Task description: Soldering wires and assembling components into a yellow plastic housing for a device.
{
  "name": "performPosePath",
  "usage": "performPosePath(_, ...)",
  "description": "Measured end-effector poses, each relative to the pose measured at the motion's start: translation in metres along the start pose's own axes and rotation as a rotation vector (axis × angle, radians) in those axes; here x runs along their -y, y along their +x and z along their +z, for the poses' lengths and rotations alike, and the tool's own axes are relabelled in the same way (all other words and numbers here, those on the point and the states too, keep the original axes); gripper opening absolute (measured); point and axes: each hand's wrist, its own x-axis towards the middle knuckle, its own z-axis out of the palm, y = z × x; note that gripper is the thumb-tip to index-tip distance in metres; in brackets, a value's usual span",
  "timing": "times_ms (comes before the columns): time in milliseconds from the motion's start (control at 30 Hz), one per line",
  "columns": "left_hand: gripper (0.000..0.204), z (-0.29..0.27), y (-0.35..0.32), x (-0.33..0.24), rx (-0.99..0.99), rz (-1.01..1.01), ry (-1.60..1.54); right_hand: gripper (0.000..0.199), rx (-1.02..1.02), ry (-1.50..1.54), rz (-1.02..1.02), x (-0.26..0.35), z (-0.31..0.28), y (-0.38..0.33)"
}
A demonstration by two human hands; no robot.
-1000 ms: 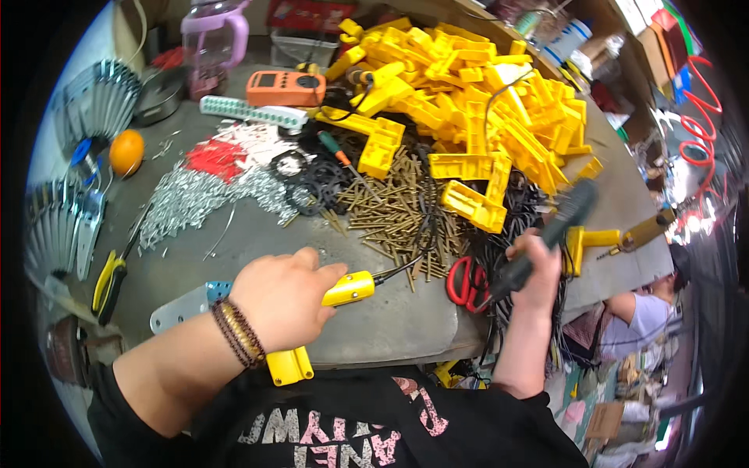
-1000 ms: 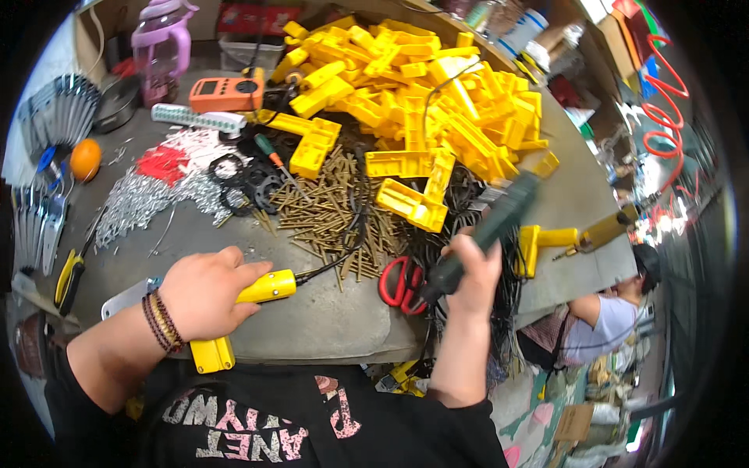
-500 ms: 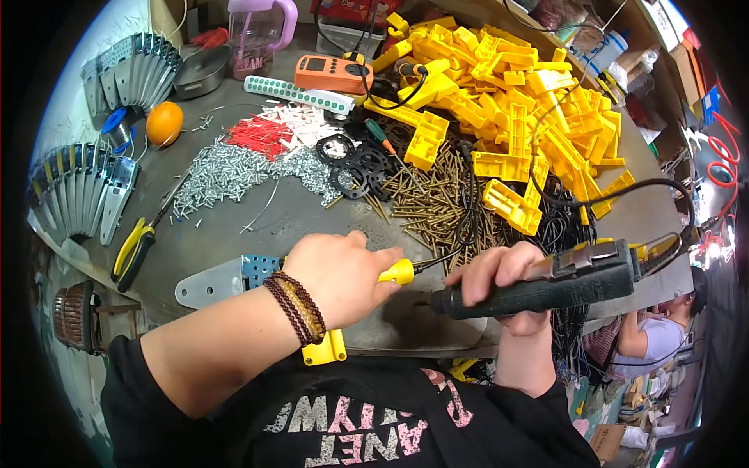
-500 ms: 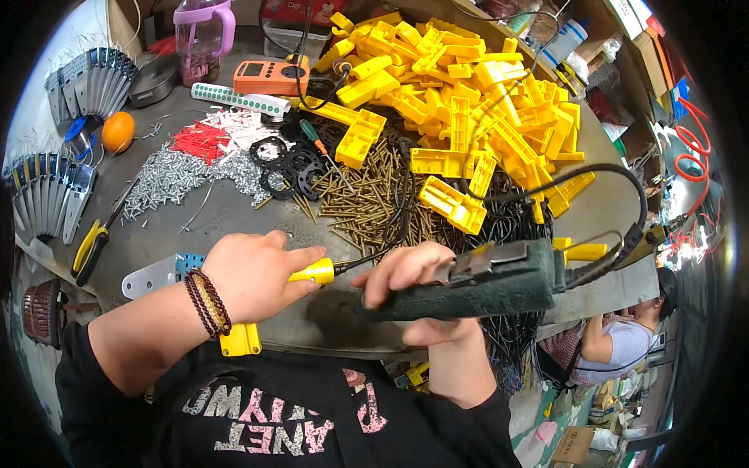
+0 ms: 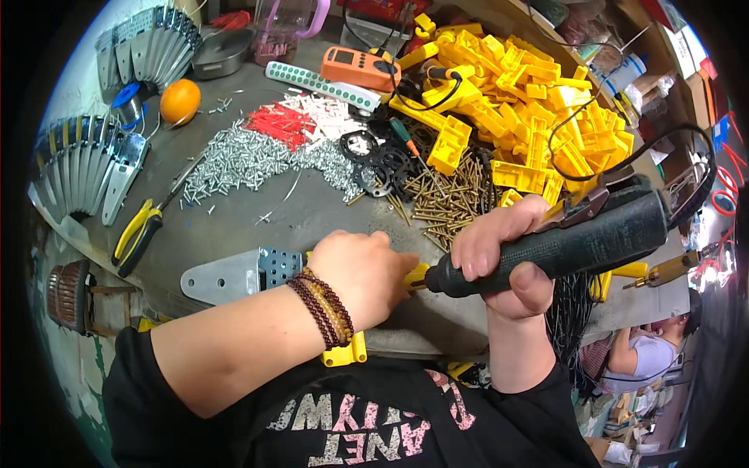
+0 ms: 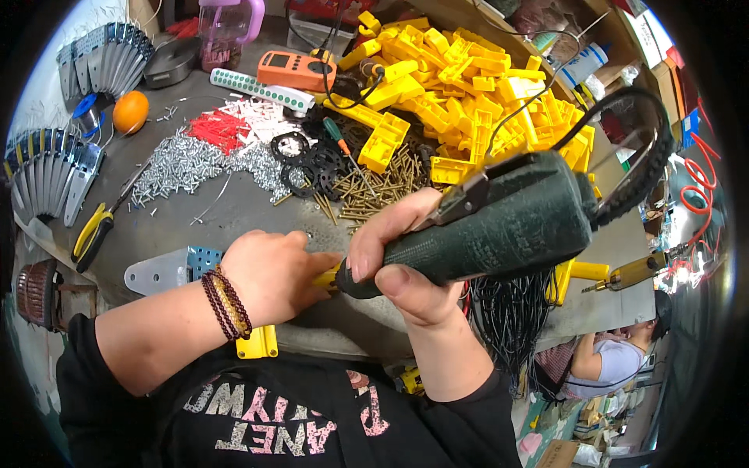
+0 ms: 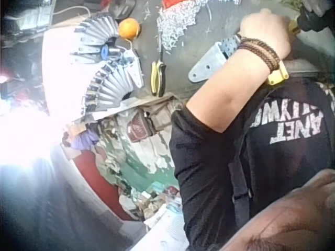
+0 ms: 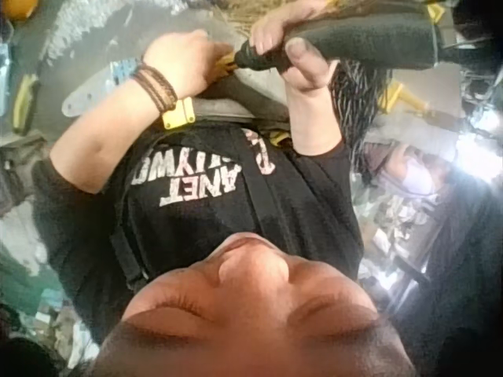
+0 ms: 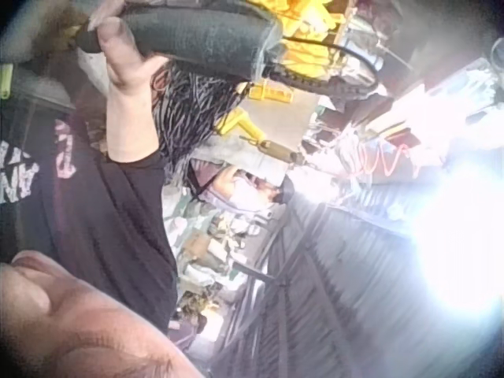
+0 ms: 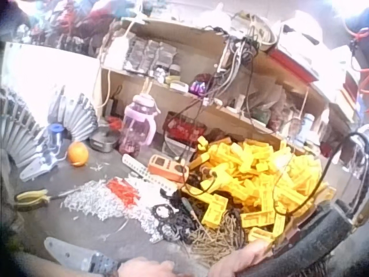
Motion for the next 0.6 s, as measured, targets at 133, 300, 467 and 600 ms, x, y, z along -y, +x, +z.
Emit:
performPosePath(133,0.041,-0.005,0.0,-0.002,0.077,-0.05,0.023,0.043,0.045,-0.202,-0.016,-0.005,0.005,0.002)
performPosePath(300,0.046,-0.003,0.006,-0.005,0.11,-0.067,0.067,0.057,0.155,-0.103,-0.02,-0.005,-0.006,-0.001)
performPosePath(467,0.052,-0.001,-0.001,-0.002,0.017,-0.036,0.046,0.051,0.158,-0.098,-0.088,0.014,-0.007,0.017)
performPosePath(600,0.049,0.002,-0.002,-0.002,0.016,-0.035,0.029,0.046,0.045,-0.177,-0.036,-0.006,-0.012,0.014)
